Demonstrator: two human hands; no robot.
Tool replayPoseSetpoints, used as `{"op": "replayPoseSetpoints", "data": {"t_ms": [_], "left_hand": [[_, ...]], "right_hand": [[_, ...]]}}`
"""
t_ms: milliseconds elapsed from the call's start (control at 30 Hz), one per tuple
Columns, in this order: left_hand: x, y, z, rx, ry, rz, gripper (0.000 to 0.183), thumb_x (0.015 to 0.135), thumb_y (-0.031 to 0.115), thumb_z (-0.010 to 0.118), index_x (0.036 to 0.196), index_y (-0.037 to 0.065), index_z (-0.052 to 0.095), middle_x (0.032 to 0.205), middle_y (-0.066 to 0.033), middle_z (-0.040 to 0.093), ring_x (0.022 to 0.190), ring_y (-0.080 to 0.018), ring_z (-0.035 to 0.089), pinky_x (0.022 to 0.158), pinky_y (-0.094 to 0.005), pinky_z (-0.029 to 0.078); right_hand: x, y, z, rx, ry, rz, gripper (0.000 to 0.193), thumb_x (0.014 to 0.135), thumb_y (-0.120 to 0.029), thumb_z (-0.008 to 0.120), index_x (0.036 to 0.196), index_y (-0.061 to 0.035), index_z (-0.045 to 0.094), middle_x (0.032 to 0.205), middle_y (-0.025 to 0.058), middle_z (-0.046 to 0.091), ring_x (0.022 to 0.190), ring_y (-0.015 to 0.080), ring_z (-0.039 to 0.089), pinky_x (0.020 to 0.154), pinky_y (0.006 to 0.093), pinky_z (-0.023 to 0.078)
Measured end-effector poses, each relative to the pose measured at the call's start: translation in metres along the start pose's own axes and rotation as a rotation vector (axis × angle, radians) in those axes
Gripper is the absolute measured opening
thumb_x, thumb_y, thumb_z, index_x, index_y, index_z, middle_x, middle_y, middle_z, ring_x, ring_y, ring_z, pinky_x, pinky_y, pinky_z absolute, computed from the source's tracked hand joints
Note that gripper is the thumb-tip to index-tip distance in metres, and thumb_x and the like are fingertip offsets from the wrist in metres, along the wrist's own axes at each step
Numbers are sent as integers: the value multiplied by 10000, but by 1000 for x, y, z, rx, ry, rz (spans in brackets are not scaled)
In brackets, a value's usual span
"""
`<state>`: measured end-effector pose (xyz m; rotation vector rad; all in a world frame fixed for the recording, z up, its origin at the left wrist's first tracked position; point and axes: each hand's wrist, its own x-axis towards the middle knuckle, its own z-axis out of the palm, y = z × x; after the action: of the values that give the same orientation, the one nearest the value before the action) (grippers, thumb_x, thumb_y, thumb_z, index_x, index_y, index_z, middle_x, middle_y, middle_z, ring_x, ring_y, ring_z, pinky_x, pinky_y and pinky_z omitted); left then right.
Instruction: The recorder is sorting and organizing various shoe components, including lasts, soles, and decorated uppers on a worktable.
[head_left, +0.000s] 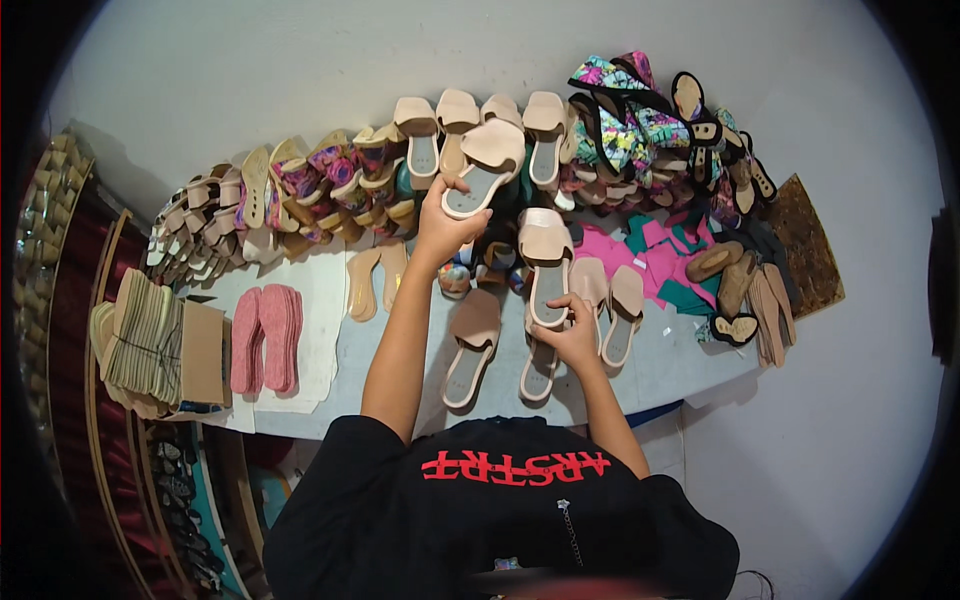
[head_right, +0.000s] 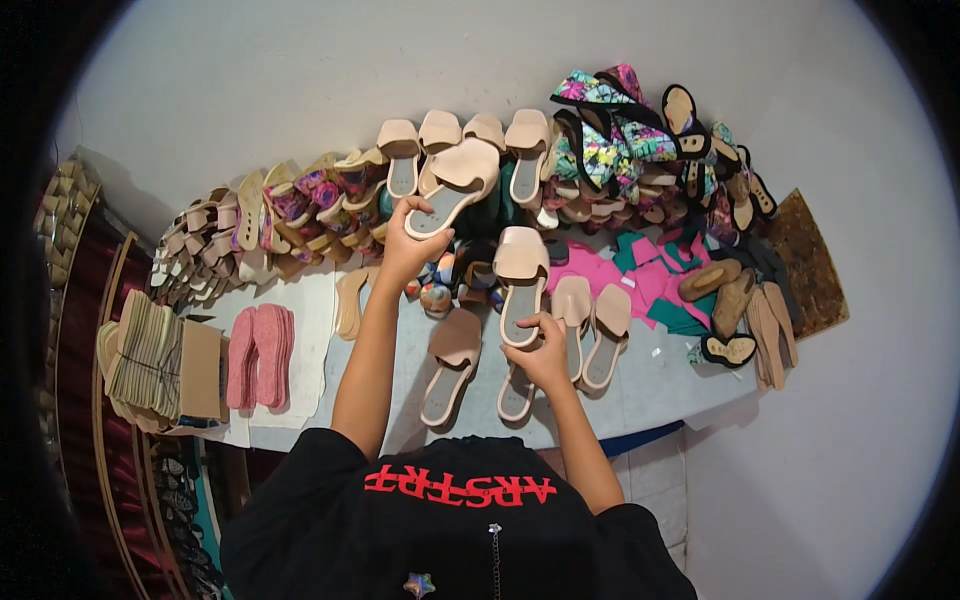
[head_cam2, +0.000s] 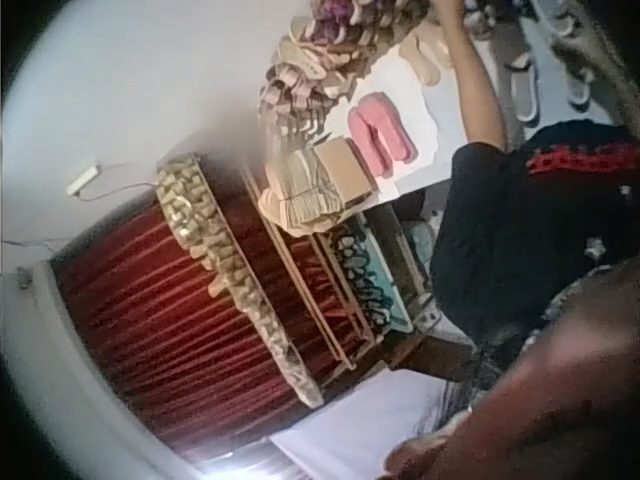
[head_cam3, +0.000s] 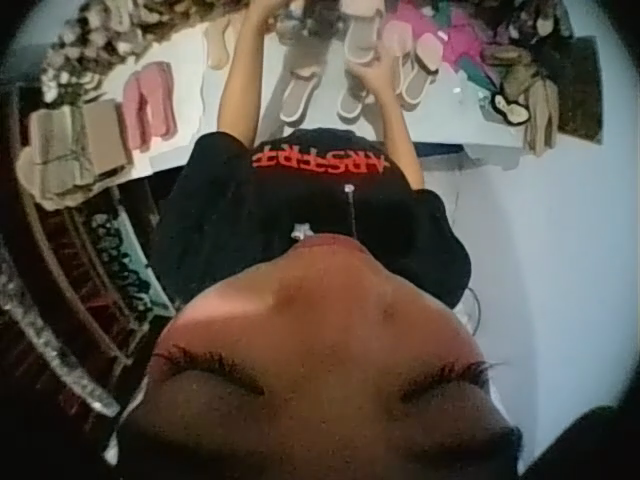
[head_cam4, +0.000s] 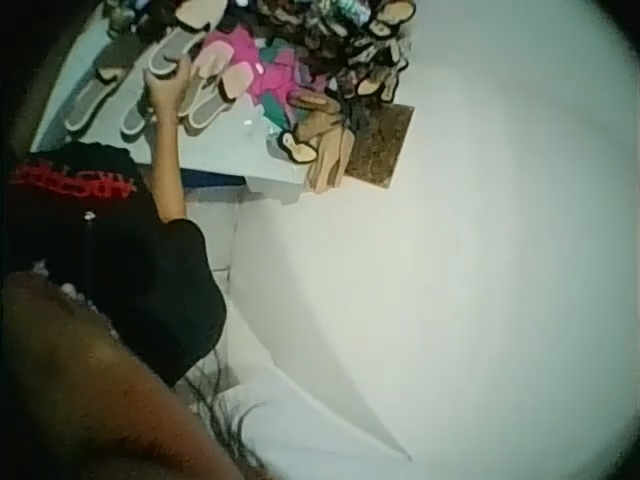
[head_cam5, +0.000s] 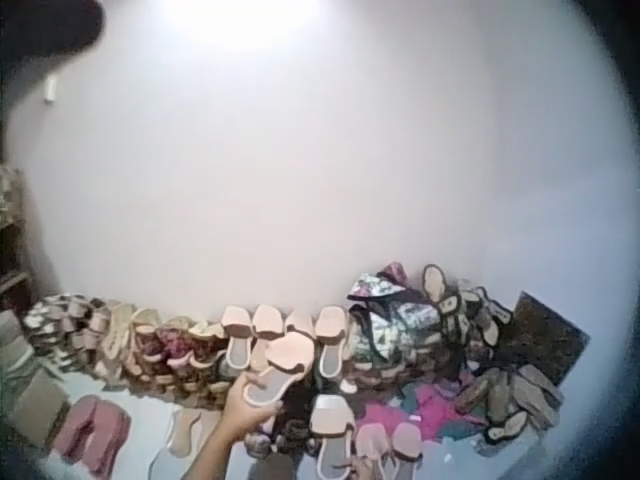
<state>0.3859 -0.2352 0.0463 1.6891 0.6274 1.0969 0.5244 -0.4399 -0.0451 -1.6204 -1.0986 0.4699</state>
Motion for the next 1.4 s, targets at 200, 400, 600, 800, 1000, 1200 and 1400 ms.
{"op": "replayPoseSetpoints", "data": {"t_ms": [200, 400, 600, 800, 1000, 1200, 1400], "left_hand": [[-36, -17, 11, -187, 25, -78, 405, 669, 52, 723, 879, 78, 378, 799, -74, 558, 649, -82, 548, 508, -201, 445], [-52, -12, 13, -245, 59, -38, 416, 676, 81, 744, 875, 82, 379, 850, -94, 566, 724, -118, 578, 585, -219, 472], [-64, -8, 14, -207, 32, -38, 403, 691, 97, 741, 879, 92, 385, 847, -77, 557, 751, -110, 566, 609, -228, 473], [-78, -5, 17, -264, -3, -78, 356, 708, 98, 706, 881, 100, 395, 869, -62, 538, 763, -111, 545, 640, -230, 461], [-77, -15, 28, -294, -28, -67, 349, 706, 100, 702, 874, 91, 397, 857, -54, 517, 770, -115, 539, 659, -235, 451], [-75, -34, 31, -332, -56, -106, 267, 718, 128, 661, 845, 84, 431, 798, -7, 451, 723, -92, 460, 654, -210, 390], [-87, -41, 35, -104, -178, -77, 216, 699, 83, 626, 824, 73, 451, 775, 4, 422, 678, -78, 426, 611, -195, 376]], "right_hand": [[-11, 40, 14, -109, 21, 82, 454, 569, -155, 761, 948, -67, 527, 914, 85, 552, 935, 279, 457, 812, 361, 391], [-39, -2, 37, -615, 87, 17, 623, 623, -251, 721, 1148, -74, 437, 1279, 223, 286, 1186, 399, 246, 982, 489, 221], [-45, -13, 46, -631, 120, -127, 585, 644, -286, 692, 1145, -90, 459, 1318, 200, 234, 1202, 394, 216, 991, 505, 161], [-27, 42, -21, -589, 483, 273, 569, 685, -290, 654, 1174, -86, 446, 1263, 190, 305, 1164, 402, 283, 967, 500, 233], [-41, 90, -52, -633, 274, 556, 569, 717, -318, 617, 1190, -71, 419, 1147, 248, 402, 1061, 419, 417, 901, 459, 357], [-47, 95, -41, -610, 304, 521, 589, 722, -365, 621, 1179, -54, 417, 1098, 264, 453, 1008, 429, 467, 872, 459, 387], [-47, 93, -41, -568, 327, 503, 570, 739, -370, 620, 1176, -58, 429, 1089, 259, 458, 1052, 408, 438, 888, 472, 367]]}}
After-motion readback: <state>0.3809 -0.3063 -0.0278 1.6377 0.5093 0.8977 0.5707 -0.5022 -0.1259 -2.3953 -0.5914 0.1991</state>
